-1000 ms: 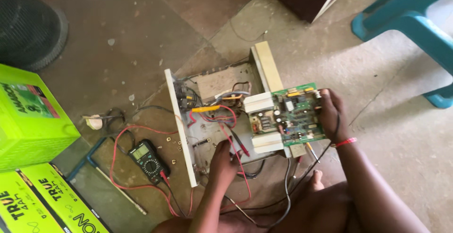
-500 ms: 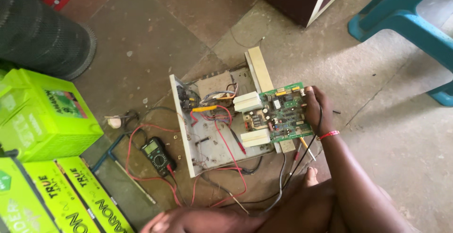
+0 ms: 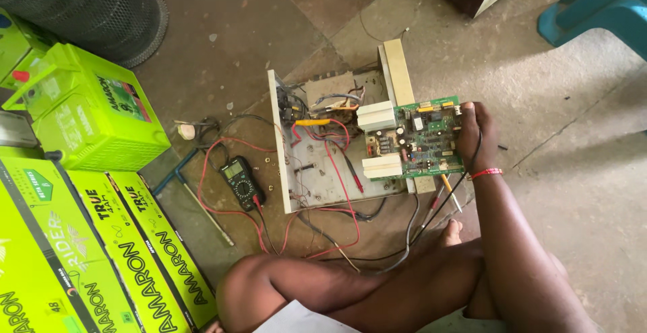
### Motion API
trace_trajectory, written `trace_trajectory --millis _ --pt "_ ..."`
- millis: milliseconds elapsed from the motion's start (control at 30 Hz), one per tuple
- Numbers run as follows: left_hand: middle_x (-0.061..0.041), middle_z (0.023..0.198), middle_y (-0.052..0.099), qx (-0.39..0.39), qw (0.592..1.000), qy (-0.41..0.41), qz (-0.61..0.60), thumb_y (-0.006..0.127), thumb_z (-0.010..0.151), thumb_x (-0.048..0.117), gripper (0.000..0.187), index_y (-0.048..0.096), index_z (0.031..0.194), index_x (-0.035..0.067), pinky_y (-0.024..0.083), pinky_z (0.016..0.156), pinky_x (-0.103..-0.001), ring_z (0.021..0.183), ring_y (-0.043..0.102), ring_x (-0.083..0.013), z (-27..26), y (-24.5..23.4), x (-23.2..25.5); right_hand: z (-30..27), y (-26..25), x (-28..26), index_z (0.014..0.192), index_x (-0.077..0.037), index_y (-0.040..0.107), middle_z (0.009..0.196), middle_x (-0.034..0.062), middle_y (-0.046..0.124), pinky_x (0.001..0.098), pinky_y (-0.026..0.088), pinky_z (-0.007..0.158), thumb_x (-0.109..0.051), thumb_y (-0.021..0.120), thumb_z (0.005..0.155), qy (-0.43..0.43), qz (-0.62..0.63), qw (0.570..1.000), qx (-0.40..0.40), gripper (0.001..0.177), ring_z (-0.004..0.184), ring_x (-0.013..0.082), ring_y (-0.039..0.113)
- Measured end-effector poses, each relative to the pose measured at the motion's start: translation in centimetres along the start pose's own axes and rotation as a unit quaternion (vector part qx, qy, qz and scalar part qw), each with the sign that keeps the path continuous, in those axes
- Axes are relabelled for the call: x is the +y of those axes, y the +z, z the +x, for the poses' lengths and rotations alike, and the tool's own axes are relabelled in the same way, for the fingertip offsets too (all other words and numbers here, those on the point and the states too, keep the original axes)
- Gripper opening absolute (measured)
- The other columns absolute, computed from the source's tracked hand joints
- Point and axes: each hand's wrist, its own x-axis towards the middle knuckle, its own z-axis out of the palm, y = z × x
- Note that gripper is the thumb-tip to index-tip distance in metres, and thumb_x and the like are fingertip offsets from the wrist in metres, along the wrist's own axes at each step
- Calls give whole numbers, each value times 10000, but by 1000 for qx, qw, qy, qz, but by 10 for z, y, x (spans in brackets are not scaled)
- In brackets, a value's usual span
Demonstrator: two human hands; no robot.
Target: The person uses a multimeter to test various points on a green circuit board removed from an appliance chassis. They probe multiple components with the multimeter leads, occasionally repositioning the board and checking readings on the meter.
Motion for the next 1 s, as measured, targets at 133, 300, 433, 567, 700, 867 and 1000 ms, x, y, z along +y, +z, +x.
trace_trajectory --millis 133,300,433,567,700,867,1000 --pt "-168 1122 753 118 954 276 -18 681 1023 52 229 680 1227 -52 549 890 -278 944 709 -174 -4 12 48 -5 -1 2 1055 -2 654 877 63 645 290 507 656 -311 493 1098 -8 3 1000 17 351 758 124 600" --pt "-129 1121 761 -112 907 372 -165 615 1000 83 254 682 1212 -41 558 894 -260 984 722 -155 -56 101 121 -1 -2 5 1047 6 643 893 76 640 303 495 691 -298 483 1126 -55 -25 998 2 352 795 132 578" --pt "-126 1253 692 -452 856 211 -137 711 908 295 609 554 1408 -15 536 977 -357 1095 671 -210 -98 212 189 -2 0 3 1085 -1 632 933 48 645 299 495 689 -317 522 1102 -29 -2 999 -15 335 805 125 579" --pt "-95 1418 581 -519 816 191 -168 724 918 370 779 389 1530 25 429 1100 -357 1300 537 -186 -122 282 230 -4 0 -10 1122 -2 649 924 50 657 290 492 683 -329 550 1077 21 -12 999 -42 345 778 129 576" --pt "-69 1415 565 -576 768 136 -245 731 922 362 774 402 1547 45 367 1133 -360 1300 494 -183 -128 309 236 -1 -5 -26 1130 -13 682 909 45 667 289 487 649 -340 538 1053 109 17 991 -76 365 756 131 601" --pt "-73 1370 596 -543 789 74 -278 722 915 331 746 437 1543 46 359 1122 -362 1268 520 -186 -134 314 237 -1 -4 -41 1169 7 696 911 55 661 288 480 634 -319 571 1036 122 59 986 -94 374 744 155 596" --pt "-104 1425 565 -498 812 130 -275 709 938 309 737 439 1562 27 344 1163 -359 1317 499 -202 -151 297 247 -13 -9 -53 1193 39 683 960 68 675 273 508 692 -291 569 1045 21 56 995 -80 379 799 135 609"
